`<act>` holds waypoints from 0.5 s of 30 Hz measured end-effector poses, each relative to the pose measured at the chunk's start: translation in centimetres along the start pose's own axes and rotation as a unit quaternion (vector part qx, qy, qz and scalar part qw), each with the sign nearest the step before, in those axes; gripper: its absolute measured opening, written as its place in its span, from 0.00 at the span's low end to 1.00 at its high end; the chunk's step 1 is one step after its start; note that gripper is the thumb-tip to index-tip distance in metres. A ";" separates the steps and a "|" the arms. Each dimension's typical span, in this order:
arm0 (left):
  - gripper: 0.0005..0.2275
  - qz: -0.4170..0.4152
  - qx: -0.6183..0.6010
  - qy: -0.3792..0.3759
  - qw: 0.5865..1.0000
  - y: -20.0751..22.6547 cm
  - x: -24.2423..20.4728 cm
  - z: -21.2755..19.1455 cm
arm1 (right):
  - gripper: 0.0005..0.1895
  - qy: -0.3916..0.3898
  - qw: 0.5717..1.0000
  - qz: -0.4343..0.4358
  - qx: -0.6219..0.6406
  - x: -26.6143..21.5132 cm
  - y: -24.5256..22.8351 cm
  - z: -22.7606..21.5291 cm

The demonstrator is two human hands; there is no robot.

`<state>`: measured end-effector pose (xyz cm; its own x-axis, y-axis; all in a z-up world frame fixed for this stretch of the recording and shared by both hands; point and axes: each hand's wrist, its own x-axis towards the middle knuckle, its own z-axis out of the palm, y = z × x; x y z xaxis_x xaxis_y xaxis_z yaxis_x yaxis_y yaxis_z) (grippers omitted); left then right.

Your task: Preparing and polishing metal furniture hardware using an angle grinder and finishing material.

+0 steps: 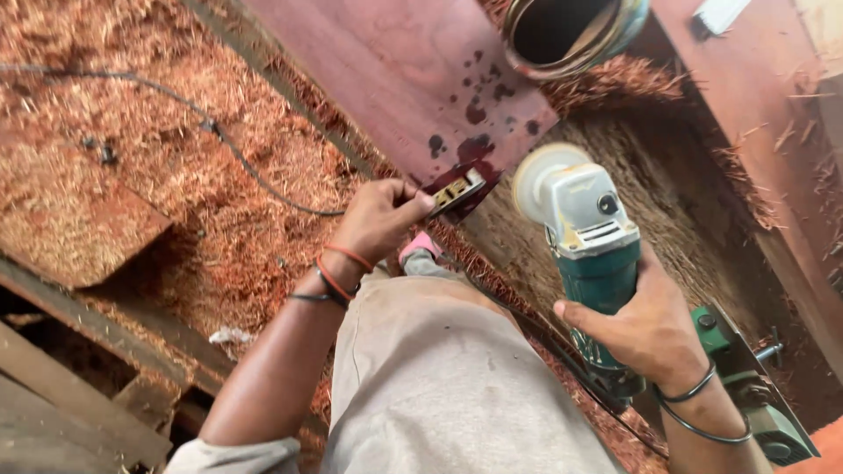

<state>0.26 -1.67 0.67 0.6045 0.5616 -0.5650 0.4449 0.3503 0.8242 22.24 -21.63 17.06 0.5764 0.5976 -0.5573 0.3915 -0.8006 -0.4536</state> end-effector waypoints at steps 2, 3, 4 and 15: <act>0.10 -0.005 0.006 0.002 1.000 0.0 -0.2 -0.2 | 0.44 -0.008 1.000 -0.007 0.002 0.2 -0.8 0.5; 0.10 -0.002 0.018 0.003 1.000 0.1 -0.1 -0.2 | 0.43 -0.009 1.000 -0.015 0.009 0.4 -1.1 0.6; 0.10 -0.007 0.015 -0.003 1.000 0.6 -0.3 -0.2 | 0.43 -0.011 1.000 -0.007 0.007 0.5 -1.4 0.7; 0.09 0.014 -0.021 -0.017 1.000 0.0 0.1 -0.4 | 0.43 -0.019 0.998 -0.008 -0.053 1.0 -3.3 0.9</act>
<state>0.01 -1.32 0.60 0.6381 0.5460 -0.5428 0.4006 0.3667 0.8397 20.85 -18.30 17.37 0.5428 0.6100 -0.5773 0.4751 -0.7898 -0.3879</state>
